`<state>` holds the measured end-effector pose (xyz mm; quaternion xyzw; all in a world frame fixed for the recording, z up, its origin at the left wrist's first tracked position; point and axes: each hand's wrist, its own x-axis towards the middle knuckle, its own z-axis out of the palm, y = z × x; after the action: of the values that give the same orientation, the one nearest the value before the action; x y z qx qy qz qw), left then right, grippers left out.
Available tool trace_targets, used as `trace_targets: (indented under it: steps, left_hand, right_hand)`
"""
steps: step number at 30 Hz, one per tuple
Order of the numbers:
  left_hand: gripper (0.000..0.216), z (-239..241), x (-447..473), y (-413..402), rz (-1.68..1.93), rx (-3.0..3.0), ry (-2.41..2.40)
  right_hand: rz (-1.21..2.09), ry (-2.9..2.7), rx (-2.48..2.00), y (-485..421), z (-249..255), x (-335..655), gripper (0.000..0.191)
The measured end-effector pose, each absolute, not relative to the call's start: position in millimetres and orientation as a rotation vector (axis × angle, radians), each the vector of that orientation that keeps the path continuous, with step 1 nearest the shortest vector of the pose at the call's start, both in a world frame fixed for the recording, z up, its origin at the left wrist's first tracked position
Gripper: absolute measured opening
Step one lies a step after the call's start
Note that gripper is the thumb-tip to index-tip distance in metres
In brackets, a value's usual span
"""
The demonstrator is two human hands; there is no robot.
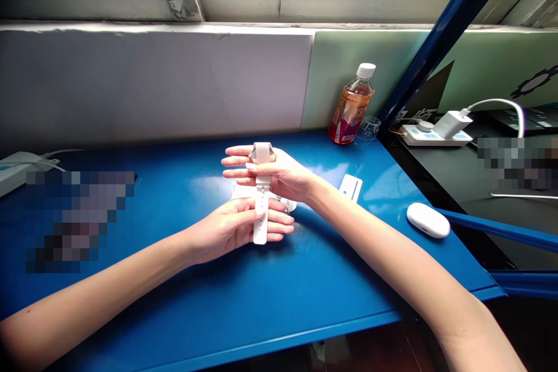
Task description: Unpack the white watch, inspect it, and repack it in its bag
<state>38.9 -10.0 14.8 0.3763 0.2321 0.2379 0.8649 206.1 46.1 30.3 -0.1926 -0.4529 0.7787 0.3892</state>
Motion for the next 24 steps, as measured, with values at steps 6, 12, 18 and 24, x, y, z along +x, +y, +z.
trace_targets:
  steps: [6,12,18,24]
  left_hand:
    - [0.029,16.3,38.0,-8.5,0.516,0.766,0.502]
    - [0.027,16.4,37.3,-9.1,0.491,0.751,0.475]
    - [0.029,16.3,37.4,-8.8,0.493,0.743,0.477]
    - [0.029,17.0,37.9,-9.2,0.494,0.744,0.487]
  right_hand:
    - [2.064,-1.075,-0.414,44.4,39.1,207.5,0.038]
    - [2.15,-0.984,-0.402,42.2,46.3,207.9,0.064]
    - [2.169,-0.959,-0.402,44.3,45.2,207.6,0.071]
    - [2.199,-0.968,-0.296,43.5,42.1,208.7,0.062]
